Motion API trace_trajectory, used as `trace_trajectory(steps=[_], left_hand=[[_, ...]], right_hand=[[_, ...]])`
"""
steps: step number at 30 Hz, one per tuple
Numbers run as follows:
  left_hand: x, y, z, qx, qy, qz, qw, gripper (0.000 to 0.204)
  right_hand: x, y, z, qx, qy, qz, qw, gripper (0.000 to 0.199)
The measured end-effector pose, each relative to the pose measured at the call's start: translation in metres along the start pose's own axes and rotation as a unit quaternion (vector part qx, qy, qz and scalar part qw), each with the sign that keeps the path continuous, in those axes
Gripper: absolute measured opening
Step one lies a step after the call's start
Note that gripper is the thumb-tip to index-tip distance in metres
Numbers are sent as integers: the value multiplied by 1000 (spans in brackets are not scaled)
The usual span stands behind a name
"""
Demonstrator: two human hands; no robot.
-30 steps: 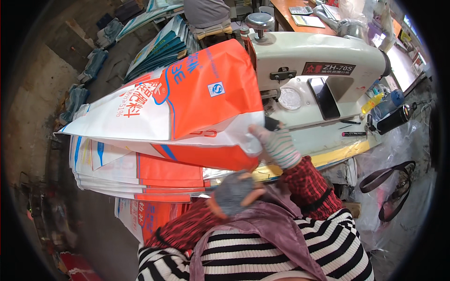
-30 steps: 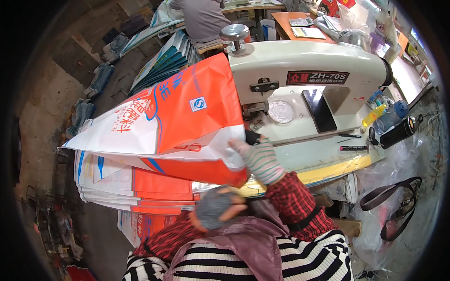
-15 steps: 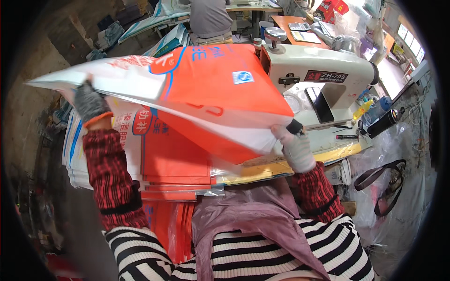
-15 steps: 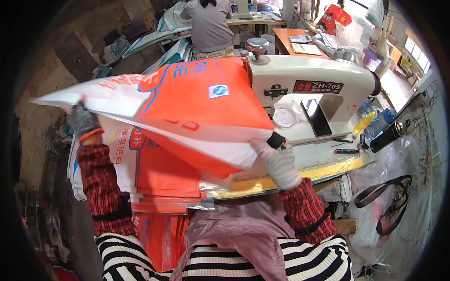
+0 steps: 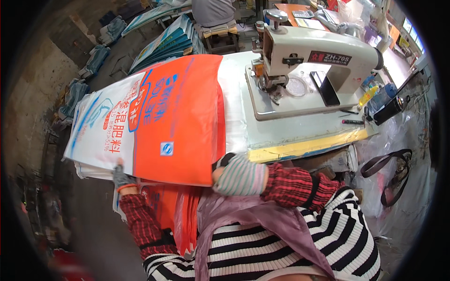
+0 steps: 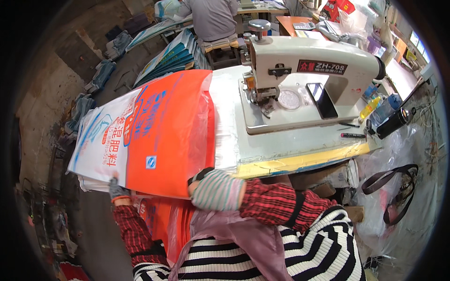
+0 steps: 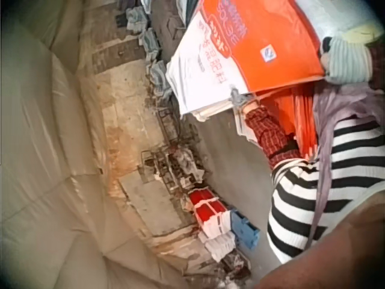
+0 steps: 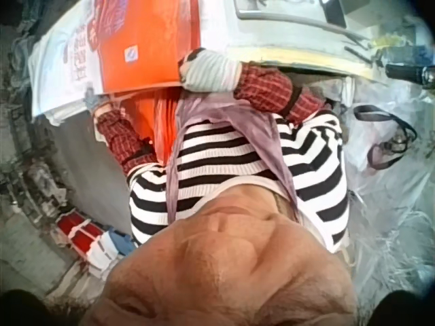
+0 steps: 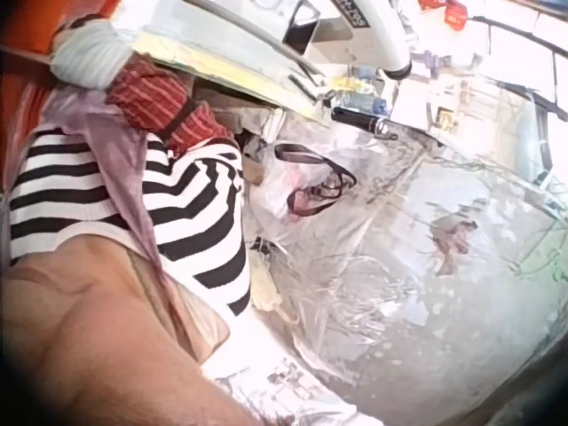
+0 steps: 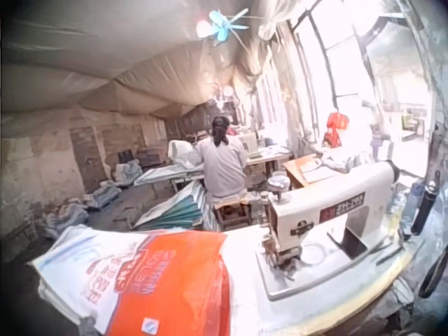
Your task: The person inserts a plastic liner into a woven bag, aligns the top edges, and feeds them through a sewing machine. After sewing, they pull the bag through to cut the thread and place it onto a stack.
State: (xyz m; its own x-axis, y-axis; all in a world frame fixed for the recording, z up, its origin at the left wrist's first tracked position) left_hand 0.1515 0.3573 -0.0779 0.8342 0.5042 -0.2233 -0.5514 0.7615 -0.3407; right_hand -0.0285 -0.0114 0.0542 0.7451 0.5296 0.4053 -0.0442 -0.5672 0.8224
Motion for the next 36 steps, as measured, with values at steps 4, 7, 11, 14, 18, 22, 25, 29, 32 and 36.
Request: trace_trajectory(steps=[4,7,11,14,18,22,25,29,32,36], left_hand=[[39,80,-17,247,-27,39,968,60],[51,150,8,312,-105,84,940,65],[-1,142,24,270,-196,-19,942,66],[-31,164,29,613,-11,102,783,55],[-13,133,65,853,-129,49,503,53],[-51,-69,86,713,-526,-47,461,44],[-46,-189,3,700,-283,-305,580,67],[-24,-208,-79,857,-162,-228,433,82],[-59,-240,-91,879,-172,-201,397,92],[-71,-254,-96,891,-184,-182,374,100]], right_hand=[[7,-2,-76,124,151,27,980,15],[7,-46,-98,87,141,-215,963,16],[-16,-72,37,161,-119,-142,969,23],[-59,-54,172,117,-322,122,931,27],[-99,-58,210,192,-528,102,821,21],[-59,-40,195,259,-378,185,870,25],[-33,-74,170,-335,-82,-57,937,18],[-59,-13,162,-154,-263,48,951,18],[-111,-41,171,-253,-218,23,942,25],[-119,-19,170,-154,-306,126,931,37]])
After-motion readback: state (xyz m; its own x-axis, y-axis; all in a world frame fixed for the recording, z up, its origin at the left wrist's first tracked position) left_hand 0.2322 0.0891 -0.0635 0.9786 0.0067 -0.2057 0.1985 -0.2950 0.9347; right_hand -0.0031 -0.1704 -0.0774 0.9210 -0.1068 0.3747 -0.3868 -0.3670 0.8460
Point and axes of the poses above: each hand's wrist, its own x-axis towards the middle knuckle, its own y-axis out of the back of the hand, z = x × y, the point moved 9 cm from there along x, towards the middle knuckle, and after that the axes turned 5 degrees about z, right-handed, at the moved point
